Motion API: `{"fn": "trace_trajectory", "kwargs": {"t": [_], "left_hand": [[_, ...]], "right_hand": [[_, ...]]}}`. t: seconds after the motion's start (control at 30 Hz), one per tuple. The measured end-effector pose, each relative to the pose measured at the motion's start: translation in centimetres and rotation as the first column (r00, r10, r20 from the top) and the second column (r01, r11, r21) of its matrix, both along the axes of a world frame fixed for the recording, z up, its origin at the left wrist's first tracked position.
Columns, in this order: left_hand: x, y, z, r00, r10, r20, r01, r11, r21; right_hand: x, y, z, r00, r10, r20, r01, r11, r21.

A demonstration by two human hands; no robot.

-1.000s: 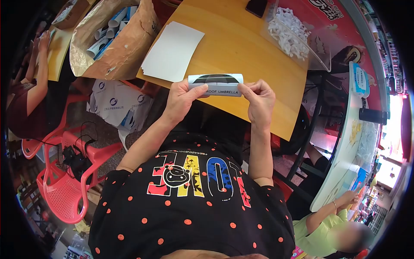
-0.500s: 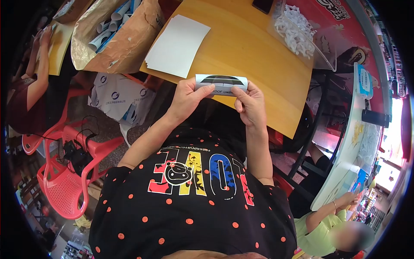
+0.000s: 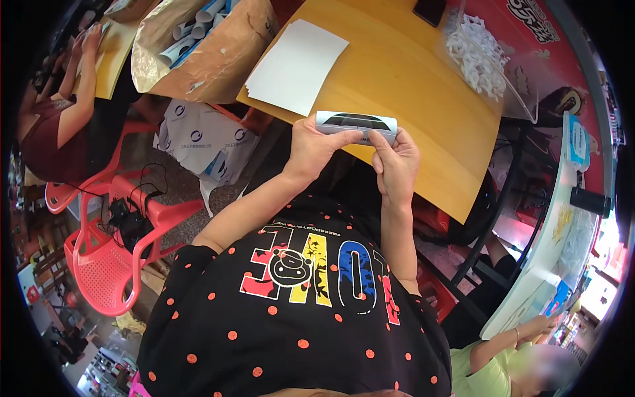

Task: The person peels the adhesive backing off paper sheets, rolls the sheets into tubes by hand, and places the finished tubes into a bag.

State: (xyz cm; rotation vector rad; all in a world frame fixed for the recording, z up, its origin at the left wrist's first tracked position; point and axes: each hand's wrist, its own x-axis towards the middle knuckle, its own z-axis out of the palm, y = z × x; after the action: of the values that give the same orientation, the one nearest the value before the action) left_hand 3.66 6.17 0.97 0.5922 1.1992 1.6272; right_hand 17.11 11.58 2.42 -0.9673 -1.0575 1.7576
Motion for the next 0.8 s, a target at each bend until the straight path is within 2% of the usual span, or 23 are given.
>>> {"fn": "trace_trajectory", "kwargs": {"t": [0.17,0.27,0.33,0.47,0.63,0.7,0.8], "left_hand": [[-0.6,0.0,-0.9,0.999,-0.020,-0.048,0.018,0.999,-0.041],[-0.9,-0.1,-0.9,0.998,-0.012,-0.054,0.008,0.998,-0.065],[-1.7,0.0,-0.9,1.000,-0.008,0.013,0.010,0.990,-0.139],[-2.5,-0.3,-1.2,1.000,-0.011,-0.025,0.008,0.990,-0.143],[-2.2,-0.3,-1.1,0.998,-0.029,-0.048,0.022,0.991,-0.132],[-2.4,-0.3,-1.0,0.998,-0.010,-0.059,0.003,0.993,-0.120],[-2.5,-0.4,-0.7,0.999,-0.018,-0.051,0.008,0.983,-0.184]], "right_hand": [[-0.1,0.0,-0.8,1.000,-0.006,0.014,0.007,1.000,-0.017],[0.1,0.2,-0.9,0.999,0.047,-0.026,-0.048,0.998,-0.048],[0.5,0.4,-0.1,0.999,0.046,-0.029,-0.050,0.987,-0.153],[1.9,1.2,-0.5,0.990,0.137,0.026,-0.133,0.984,-0.117],[1.7,1.2,-0.8,0.991,0.131,0.031,-0.128,0.988,-0.089],[1.7,1.0,-0.5,0.994,0.062,0.087,-0.059,0.997,-0.040],[1.4,0.8,-0.5,0.991,0.070,0.112,-0.069,0.998,-0.015]]}}
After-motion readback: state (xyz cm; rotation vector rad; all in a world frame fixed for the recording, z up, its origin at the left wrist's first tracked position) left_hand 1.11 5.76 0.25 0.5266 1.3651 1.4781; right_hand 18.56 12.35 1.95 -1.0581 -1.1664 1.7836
